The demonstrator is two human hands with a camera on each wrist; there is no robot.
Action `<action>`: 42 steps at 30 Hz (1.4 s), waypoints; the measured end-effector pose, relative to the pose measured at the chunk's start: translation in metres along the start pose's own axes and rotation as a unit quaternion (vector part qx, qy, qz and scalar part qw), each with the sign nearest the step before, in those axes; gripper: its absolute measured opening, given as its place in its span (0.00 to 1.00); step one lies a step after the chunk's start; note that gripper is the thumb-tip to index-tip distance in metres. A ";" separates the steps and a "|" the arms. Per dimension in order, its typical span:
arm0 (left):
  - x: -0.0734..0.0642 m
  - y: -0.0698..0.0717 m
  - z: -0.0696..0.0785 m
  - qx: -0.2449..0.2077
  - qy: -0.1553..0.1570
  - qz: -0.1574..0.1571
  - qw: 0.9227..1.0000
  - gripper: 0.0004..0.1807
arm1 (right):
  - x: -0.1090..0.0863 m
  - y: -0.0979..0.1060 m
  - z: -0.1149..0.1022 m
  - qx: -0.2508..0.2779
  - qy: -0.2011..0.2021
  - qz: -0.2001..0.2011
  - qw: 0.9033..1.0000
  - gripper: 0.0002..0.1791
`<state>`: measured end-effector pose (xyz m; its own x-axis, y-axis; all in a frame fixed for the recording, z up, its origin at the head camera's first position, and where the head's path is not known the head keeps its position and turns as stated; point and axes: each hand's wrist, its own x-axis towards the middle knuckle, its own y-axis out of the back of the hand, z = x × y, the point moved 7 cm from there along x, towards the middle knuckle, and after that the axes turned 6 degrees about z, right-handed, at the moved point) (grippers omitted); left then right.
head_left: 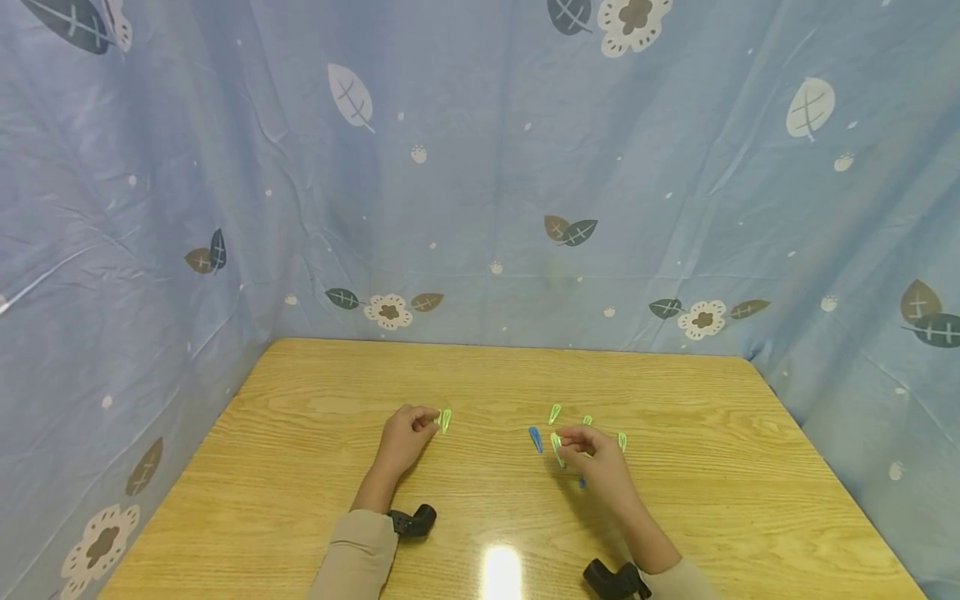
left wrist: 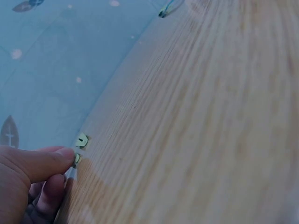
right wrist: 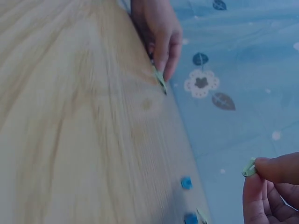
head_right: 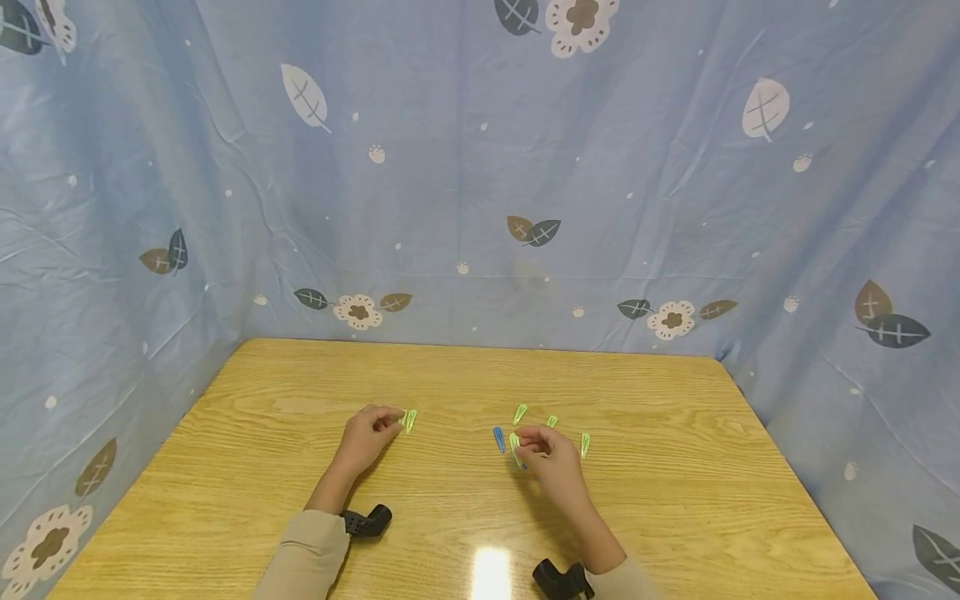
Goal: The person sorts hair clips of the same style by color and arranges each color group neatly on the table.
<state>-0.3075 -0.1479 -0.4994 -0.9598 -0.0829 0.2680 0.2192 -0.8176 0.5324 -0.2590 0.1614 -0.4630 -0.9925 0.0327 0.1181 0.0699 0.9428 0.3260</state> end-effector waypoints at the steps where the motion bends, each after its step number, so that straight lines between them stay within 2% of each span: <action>1: 0.000 0.000 0.000 0.000 0.000 -0.001 1.000 0.10 | 0.001 -0.004 -0.001 0.007 -0.001 -0.002 1.000 0.12; 9: 0.001 0.001 -0.001 -0.001 0.000 0.001 1.000 0.10 | 0.012 -0.041 -0.015 0.037 0.005 -0.006 0.999 0.11; 17: 0.001 0.002 -0.001 0.004 -0.006 0.002 1.000 0.10 | 0.009 -0.082 -0.051 0.068 0.010 -0.057 0.996 0.12; 22: 0.001 0.001 -0.002 0.004 -0.008 0.005 1.000 0.10 | 0.023 -0.109 -0.029 0.084 0.002 -0.064 0.994 0.13; 28: 0.002 0.000 -0.001 0.010 -0.013 0.005 1.000 0.10 | 0.040 -0.131 -0.007 0.094 -0.026 -0.032 0.995 0.12; 37: 0.003 0.000 -0.001 0.007 -0.003 -0.005 1.000 0.10 | 0.051 -0.149 -0.005 0.079 -0.049 -0.002 0.996 0.10; 42: 0.003 0.000 -0.002 0.008 -0.002 -0.001 1.000 0.10 | 0.056 -0.155 -0.007 0.048 -0.048 0.017 0.998 0.09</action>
<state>-0.3108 -0.1487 -0.5002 -0.9597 -0.0793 0.2698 0.2202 -0.8084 0.5459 -0.3247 0.0145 -0.5004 -0.9951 0.0923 0.0365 0.0983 0.9677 0.2322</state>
